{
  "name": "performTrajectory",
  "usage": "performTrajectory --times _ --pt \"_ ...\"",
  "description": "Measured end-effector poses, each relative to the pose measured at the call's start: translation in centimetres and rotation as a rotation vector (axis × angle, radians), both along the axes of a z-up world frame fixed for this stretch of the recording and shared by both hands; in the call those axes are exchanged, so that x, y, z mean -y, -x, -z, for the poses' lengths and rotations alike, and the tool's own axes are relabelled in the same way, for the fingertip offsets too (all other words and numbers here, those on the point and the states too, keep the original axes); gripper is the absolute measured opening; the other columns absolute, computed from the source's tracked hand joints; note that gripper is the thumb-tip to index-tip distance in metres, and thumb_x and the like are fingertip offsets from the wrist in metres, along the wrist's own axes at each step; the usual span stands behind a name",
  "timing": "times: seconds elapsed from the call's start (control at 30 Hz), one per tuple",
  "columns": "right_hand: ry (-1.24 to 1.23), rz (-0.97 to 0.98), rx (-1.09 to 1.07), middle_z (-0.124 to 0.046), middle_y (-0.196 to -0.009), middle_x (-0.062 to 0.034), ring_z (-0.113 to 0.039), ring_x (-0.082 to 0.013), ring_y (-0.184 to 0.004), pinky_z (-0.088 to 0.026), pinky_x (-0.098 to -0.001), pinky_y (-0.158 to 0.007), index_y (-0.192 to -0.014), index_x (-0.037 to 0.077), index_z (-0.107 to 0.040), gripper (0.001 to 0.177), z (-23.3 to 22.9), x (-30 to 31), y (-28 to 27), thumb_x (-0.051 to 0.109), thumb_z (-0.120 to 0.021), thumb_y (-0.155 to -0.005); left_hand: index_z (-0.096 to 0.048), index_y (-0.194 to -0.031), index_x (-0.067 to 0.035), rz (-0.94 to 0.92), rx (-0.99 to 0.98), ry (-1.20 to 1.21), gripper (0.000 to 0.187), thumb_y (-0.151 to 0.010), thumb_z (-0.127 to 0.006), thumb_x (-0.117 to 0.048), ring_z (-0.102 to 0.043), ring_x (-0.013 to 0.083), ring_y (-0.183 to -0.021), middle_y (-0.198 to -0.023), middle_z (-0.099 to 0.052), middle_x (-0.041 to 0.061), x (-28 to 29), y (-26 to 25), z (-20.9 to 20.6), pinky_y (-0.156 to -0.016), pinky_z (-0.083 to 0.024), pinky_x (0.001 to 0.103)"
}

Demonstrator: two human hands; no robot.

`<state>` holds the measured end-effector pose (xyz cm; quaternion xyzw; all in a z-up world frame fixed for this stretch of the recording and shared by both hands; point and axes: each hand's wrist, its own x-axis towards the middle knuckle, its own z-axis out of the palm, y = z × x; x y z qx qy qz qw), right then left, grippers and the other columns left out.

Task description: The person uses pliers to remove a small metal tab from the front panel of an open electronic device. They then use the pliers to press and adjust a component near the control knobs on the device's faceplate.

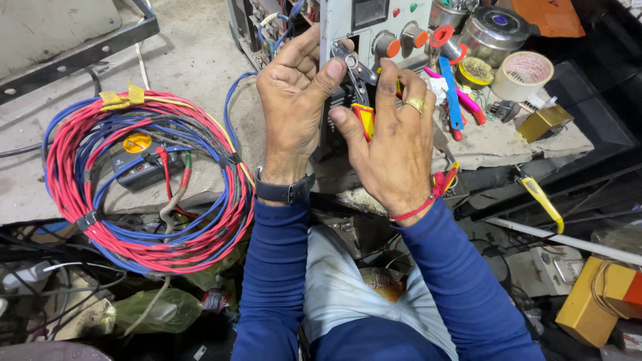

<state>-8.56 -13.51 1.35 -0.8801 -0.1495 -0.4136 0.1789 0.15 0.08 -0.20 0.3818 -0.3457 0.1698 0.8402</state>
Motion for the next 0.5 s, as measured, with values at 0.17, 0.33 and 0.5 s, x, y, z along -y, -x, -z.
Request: performTrajectory --times 0.17,0.33,0.5 --pt "-0.006 0.169 0.111 -0.049 -0.14 -0.0218 -0.048 -0.0392 -0.129 -0.042 -0.0509 -0.107 -0.143 -0.005 -0.046 0.062 0.5 -2.0 -0.3 0.042 -0.068 -0.11 -0.053 -0.144 0.013 -0.002 -0.002 0.006 0.051 -0.099 -0.076 0.005 -0.069 0.0209 -0.113 -0.122 -0.071 0.021 0.0 -0.3 0.2 -0.102 -0.057 0.033" --pt "0.031 0.122 0.183 -0.06 -0.126 -0.0187 -0.055 -0.0376 -0.112 -0.045 -0.0486 -0.094 -0.133 -0.005 -0.054 0.071 0.3 -0.5 -2.0 0.055 -0.076 -0.103 -0.055 -0.143 0.013 0.011 0.013 0.006 0.048 -0.101 -0.075 0.006 -0.069 0.0208 -0.113 -0.123 -0.071 0.021 -0.2 -0.3 0.2 -0.103 -0.057 0.032" --pt "0.077 0.054 0.243 -0.062 -0.119 -0.0178 -0.058 -0.0367 -0.108 -0.048 -0.0457 -0.092 -0.125 -0.007 -0.055 0.079 1.1 1.5 -3.5 0.063 -0.076 -0.096 -0.06 -0.137 0.012 -0.047 0.013 -0.011 0.037 -0.104 -0.075 0.005 -0.069 0.0171 -0.107 -0.119 -0.073 0.018 0.1 -0.5 0.8 -0.096 -0.055 0.027"
